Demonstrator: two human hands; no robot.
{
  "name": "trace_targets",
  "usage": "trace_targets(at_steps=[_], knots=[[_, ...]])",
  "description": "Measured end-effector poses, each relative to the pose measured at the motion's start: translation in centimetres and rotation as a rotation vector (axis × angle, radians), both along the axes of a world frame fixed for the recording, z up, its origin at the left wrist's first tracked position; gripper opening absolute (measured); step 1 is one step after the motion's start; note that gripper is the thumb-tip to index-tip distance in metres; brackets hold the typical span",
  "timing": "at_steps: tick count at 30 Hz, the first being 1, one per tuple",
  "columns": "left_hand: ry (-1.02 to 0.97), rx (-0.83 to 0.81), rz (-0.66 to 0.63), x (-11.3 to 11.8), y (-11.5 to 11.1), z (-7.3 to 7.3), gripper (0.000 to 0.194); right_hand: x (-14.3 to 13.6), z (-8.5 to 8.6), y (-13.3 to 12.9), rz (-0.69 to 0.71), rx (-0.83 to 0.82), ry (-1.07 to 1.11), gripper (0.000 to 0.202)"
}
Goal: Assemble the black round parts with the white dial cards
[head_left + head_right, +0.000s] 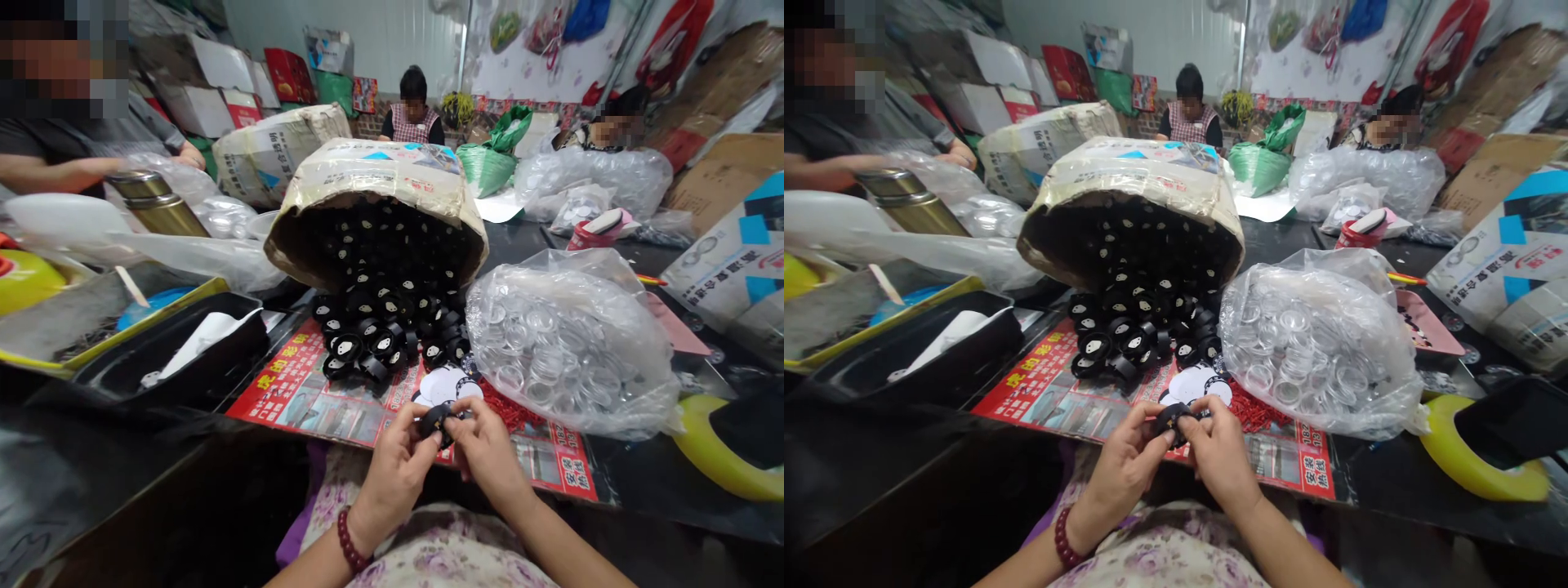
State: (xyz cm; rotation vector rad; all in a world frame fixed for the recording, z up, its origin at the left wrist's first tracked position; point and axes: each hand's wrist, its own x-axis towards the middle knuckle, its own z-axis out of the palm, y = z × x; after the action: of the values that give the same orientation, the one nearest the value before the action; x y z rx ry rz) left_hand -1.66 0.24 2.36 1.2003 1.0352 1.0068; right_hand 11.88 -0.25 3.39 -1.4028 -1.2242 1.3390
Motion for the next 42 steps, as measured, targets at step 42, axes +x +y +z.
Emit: trace_targets(at_steps=[42], knots=[[-0.441,-0.493,-0.032,1.0,1.3,-0.7,0.019,4.0,-1.7,1.9,0.069,0.544,-1.26,0.012]])
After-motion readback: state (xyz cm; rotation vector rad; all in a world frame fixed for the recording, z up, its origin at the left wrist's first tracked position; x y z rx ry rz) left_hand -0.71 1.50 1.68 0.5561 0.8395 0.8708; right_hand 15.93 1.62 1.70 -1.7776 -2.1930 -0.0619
